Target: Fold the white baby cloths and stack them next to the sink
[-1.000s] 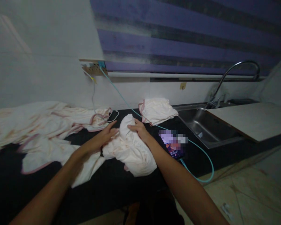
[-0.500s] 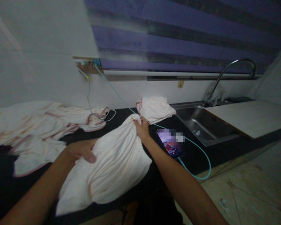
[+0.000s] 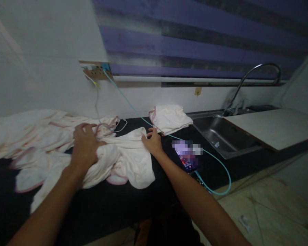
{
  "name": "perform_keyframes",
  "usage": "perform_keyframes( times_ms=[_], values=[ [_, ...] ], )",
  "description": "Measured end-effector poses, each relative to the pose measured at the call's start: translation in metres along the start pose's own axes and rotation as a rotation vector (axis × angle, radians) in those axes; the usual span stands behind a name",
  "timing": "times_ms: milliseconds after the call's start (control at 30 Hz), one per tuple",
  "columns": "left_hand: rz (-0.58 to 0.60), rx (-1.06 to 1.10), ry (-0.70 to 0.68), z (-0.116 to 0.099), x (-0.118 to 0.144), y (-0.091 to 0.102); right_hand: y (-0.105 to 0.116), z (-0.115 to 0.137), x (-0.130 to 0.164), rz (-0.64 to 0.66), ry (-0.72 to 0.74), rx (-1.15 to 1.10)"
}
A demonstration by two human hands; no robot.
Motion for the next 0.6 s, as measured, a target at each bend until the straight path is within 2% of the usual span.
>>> perform_keyframes(
  times_ms=[67,100,167,233,300,400,467,600],
  values=[
    [-0.04,0.065,-0.102,-0.035,0.007,0.012,-0.003,0.0,0.0,0.016,0.005,0.014],
    [-0.004,0.126,-0.174,-0.056,0.013,0.013,-0.003,0.0,0.0,0.014,0.01,0.019],
    [0.15,0.242,-0.34,-0.101,0.03,0.007,0.0,0.0,-0.001,0.003,0.015,0.027],
    [0.354,0.288,-0.487,-0.143,0.053,-0.009,0.005,0.003,0.0,-0.015,0.014,0.048],
    [0.541,0.286,-0.606,-0.176,0.079,-0.026,0.013,0.008,0.002,-0.034,0.017,0.112],
    [0.701,0.207,-0.724,-0.2,0.108,-0.046,0.024,0.017,0.006,-0.031,-0.02,0.27],
    [0.73,0.143,-0.771,-0.205,0.119,-0.051,0.029,0.021,0.009,-0.007,-0.069,0.378],
    [0.726,0.123,-0.905,-0.216,0.131,-0.042,0.031,0.03,0.013,0.04,-0.046,0.592]
  ],
)
Point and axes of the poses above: each hand's wrist, its own x-axis away from the middle knuckle, its own y-axis out of the back of the hand, z = x × y, the point moved 7 cm from there along -x, towards the middle knuckle, and after that the axes turned 5 degrees about z, right-handed, at the moved point
